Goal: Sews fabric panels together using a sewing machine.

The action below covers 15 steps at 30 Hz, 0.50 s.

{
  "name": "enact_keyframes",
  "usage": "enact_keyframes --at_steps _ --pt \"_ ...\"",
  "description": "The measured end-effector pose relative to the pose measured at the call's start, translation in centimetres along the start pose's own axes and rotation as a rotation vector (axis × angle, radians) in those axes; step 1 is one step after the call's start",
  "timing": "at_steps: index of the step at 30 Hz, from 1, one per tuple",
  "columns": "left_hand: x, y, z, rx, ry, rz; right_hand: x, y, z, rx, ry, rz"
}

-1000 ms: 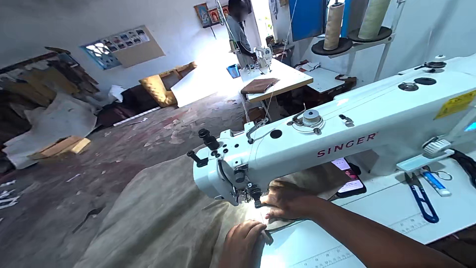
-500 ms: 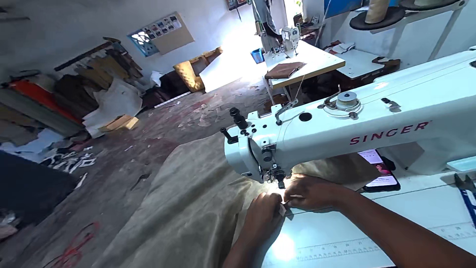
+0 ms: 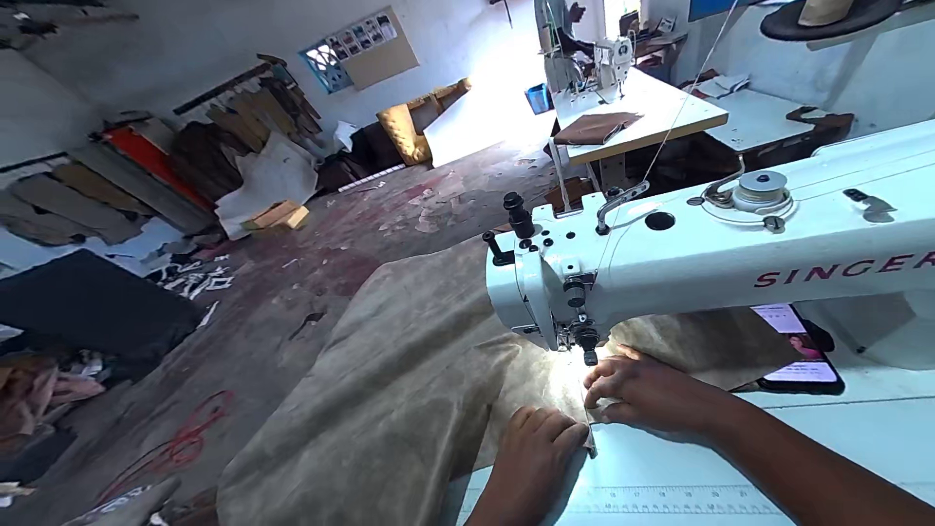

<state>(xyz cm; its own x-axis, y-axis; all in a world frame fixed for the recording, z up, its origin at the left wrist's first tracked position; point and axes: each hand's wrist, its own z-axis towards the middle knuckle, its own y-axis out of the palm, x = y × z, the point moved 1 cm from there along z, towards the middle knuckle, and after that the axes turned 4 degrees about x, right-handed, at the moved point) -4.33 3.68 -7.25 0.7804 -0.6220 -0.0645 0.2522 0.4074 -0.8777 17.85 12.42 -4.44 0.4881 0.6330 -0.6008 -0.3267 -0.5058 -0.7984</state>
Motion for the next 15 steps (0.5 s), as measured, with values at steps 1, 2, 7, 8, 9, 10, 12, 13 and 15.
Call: enact_keyframes --at_steps 1,2,7,8,9,10,12,13,15 --pt "-0.1 0.2 -0.2 0.012 0.005 -0.051 -0.1 0.0 0.0 0.002 0.005 -0.002" --pt "-0.3 0.4 -0.4 0.020 0.008 -0.124 -0.1 0.1 0.0 0.007 0.010 -0.004" --pt "-0.4 0.6 -0.1 -0.041 -0.081 -0.322 -0.6 0.0 0.0 0.002 0.043 0.003" --pt "-0.4 0.4 0.0 -0.057 -0.087 -0.333 -0.5 0.0 0.1 -0.002 0.049 0.001" --pt "-0.5 0.3 0.1 -0.069 -0.089 -0.342 -0.5 0.1 0.1 0.001 0.056 0.005" --pt "-0.6 0.2 0.3 -0.077 -0.090 -0.349 -0.5 0.1 0.1 0.012 0.064 0.008" --pt "-0.9 0.4 0.5 -0.084 -0.111 -0.359 -0.3 0.2 0.2 0.048 0.082 0.005" --pt "-1.1 0.5 0.6 -0.088 -0.129 -0.365 -0.2 0.2 0.2 0.066 0.094 -0.002" --pt "-1.8 0.7 0.9 -0.121 -0.167 -0.396 0.4 0.4 0.4 0.115 0.112 -0.031"
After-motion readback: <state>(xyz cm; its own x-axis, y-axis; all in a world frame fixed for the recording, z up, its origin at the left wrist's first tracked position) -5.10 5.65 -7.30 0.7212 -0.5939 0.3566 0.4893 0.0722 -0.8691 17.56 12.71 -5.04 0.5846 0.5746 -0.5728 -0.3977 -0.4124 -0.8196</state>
